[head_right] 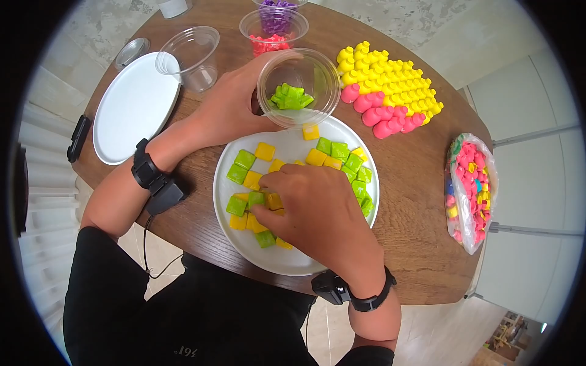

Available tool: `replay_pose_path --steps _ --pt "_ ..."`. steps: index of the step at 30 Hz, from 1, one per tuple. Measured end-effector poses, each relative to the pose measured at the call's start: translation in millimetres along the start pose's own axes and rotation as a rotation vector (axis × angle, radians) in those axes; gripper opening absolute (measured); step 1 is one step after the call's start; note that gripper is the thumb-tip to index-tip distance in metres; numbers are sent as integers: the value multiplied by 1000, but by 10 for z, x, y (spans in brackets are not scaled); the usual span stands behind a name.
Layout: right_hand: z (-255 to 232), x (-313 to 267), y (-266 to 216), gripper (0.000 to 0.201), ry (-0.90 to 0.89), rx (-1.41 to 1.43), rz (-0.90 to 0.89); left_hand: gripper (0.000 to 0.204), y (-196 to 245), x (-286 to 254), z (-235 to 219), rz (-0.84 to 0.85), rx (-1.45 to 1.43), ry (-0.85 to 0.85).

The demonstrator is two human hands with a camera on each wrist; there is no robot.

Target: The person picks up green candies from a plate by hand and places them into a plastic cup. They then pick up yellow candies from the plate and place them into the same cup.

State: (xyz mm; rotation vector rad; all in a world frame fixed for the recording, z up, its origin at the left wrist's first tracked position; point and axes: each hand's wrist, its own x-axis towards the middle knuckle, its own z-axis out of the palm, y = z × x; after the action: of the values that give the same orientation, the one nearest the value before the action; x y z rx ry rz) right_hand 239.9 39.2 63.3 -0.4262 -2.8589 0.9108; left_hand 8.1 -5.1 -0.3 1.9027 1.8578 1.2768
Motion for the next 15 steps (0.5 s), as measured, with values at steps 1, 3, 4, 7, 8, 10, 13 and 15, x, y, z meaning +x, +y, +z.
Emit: replay_pose_path --steps 1,3,4,7,8,10,13,15 --pt "-6 1 -9 23 -27 -24 -2 99 -1 0 4 2 9 4" --pt "-1 3 -16 22 -26 -25 -13 99 -18 0 9 13 15 6" --pt "1 3 -17 21 -26 -26 -24 99 -23 -1 10 22 20 9" --pt "4 3 -17 19 -23 -24 -20 99 -5 -1 3 21 9 9" --pt "6 4 -17 19 -23 -24 -20 99 -5 -1 2 21 8 9" --pt "12 6 -14 18 -9 21 -24 99 -6 3 0 19 8 8" --pt "37 -3 -16 19 19 105 -44 99 5 1 -1 -1 -7 2" --pt "53 -13 -32 19 46 118 -51 99 -7 2 7 1 2 8"
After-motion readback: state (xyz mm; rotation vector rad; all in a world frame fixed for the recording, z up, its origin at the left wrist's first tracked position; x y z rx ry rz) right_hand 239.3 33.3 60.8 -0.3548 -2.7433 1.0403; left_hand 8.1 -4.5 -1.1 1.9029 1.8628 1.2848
